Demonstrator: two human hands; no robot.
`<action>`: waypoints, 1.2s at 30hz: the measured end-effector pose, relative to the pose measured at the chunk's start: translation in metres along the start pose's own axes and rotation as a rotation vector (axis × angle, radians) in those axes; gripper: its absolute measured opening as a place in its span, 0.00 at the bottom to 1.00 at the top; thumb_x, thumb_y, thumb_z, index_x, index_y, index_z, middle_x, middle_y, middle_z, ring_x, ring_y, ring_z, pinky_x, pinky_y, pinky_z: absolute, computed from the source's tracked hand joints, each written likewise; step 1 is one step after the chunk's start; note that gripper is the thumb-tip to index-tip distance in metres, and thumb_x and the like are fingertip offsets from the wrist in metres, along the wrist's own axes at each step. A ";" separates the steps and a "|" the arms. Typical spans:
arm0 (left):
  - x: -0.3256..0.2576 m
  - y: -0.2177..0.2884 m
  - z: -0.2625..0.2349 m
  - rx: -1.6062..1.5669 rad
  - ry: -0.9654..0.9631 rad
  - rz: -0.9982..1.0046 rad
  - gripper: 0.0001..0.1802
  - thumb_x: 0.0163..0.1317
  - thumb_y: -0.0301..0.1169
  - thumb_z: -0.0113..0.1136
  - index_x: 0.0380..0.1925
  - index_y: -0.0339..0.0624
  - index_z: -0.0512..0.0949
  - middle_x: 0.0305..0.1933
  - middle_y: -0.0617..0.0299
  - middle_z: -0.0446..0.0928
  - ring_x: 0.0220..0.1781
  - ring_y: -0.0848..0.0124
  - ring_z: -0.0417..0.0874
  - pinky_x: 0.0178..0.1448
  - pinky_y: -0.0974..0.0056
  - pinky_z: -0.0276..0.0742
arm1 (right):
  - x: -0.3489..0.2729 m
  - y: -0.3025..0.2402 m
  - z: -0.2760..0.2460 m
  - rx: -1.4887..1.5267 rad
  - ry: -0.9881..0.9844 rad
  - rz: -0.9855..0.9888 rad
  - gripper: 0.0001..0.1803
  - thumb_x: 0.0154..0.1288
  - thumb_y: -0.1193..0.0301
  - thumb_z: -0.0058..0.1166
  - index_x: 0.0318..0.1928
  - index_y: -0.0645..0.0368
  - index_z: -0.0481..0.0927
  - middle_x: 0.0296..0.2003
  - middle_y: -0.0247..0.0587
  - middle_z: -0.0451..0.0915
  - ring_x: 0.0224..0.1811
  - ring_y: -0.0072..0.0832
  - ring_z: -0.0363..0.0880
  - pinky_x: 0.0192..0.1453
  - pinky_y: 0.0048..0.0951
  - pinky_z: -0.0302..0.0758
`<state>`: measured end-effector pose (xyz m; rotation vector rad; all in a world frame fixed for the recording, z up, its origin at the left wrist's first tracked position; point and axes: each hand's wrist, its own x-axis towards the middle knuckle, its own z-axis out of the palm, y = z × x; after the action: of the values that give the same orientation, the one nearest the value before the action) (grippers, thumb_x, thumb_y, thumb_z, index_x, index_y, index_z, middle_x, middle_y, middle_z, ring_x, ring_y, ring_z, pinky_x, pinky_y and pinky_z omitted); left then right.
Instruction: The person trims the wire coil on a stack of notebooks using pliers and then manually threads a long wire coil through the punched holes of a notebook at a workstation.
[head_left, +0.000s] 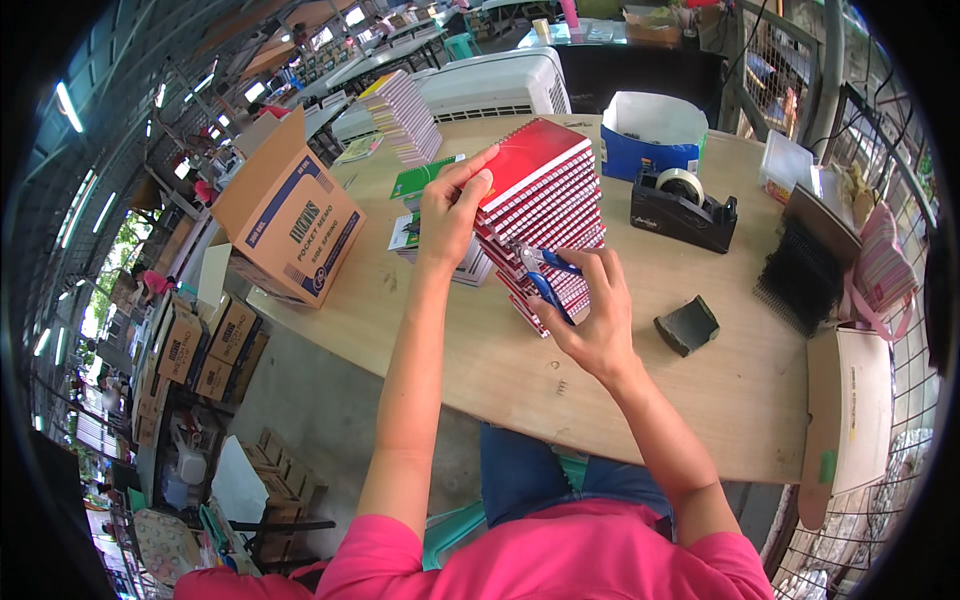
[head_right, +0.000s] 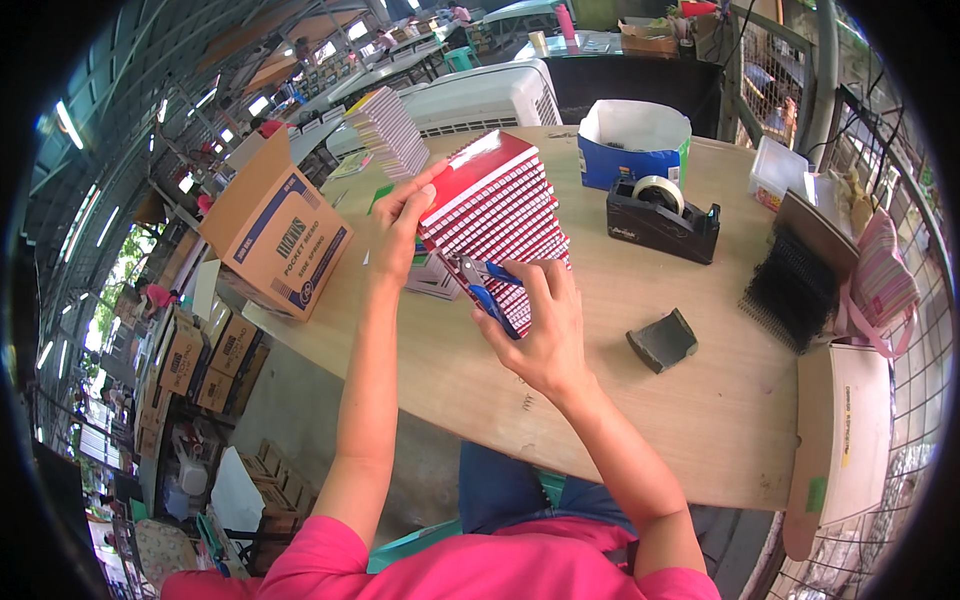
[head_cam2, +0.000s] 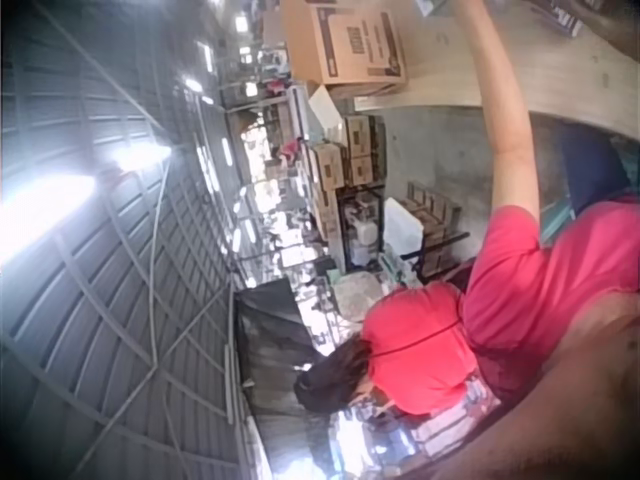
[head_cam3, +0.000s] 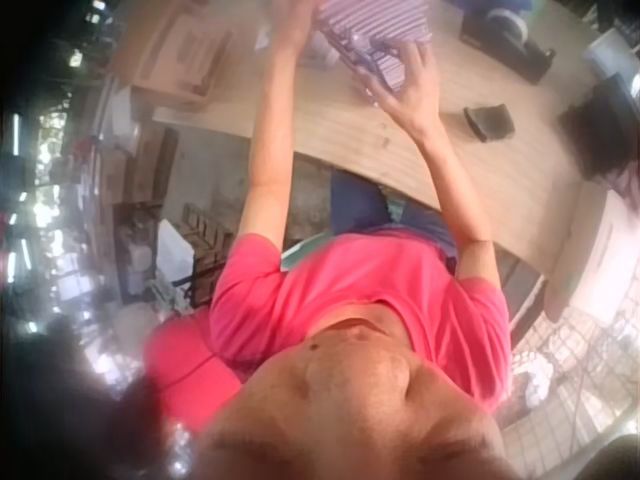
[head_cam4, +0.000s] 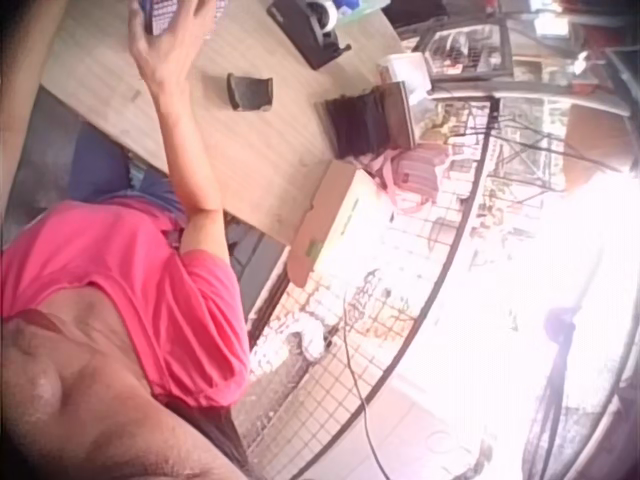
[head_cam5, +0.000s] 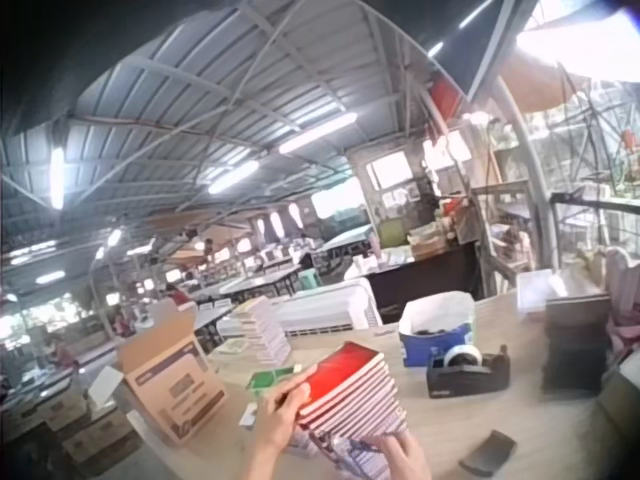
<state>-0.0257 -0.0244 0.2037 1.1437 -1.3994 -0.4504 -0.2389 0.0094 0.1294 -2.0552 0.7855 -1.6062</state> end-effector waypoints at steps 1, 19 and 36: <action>0.000 0.000 0.000 -0.002 0.002 0.002 0.19 0.71 0.33 0.58 0.58 0.38 0.82 0.46 0.63 0.78 0.41 0.79 0.77 0.48 0.73 0.73 | -0.001 0.001 0.001 -0.022 0.004 -0.008 0.31 0.49 0.68 0.72 0.55 0.59 0.76 0.43 0.45 0.75 0.48 0.43 0.74 0.53 0.44 0.71; 0.001 -0.001 0.001 0.009 -0.001 0.023 0.19 0.70 0.31 0.57 0.58 0.38 0.82 0.39 0.67 0.76 0.37 0.81 0.73 0.43 0.74 0.69 | 0.001 0.012 0.007 0.259 -0.119 0.195 0.22 0.54 0.70 0.69 0.49 0.64 0.79 0.37 0.46 0.76 0.41 0.42 0.78 0.47 0.40 0.74; 0.003 -0.002 0.002 -0.015 0.013 0.038 0.18 0.70 0.30 0.56 0.57 0.38 0.82 0.41 0.68 0.76 0.35 0.83 0.70 0.41 0.74 0.68 | 0.005 0.023 0.004 1.108 -0.434 0.968 0.15 0.61 0.67 0.66 0.43 0.66 0.82 0.31 0.45 0.78 0.29 0.38 0.78 0.34 0.37 0.75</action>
<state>-0.0259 -0.0283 0.2035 1.1048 -1.4023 -0.4250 -0.2379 -0.0109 0.1177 -0.8865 0.4175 -0.6814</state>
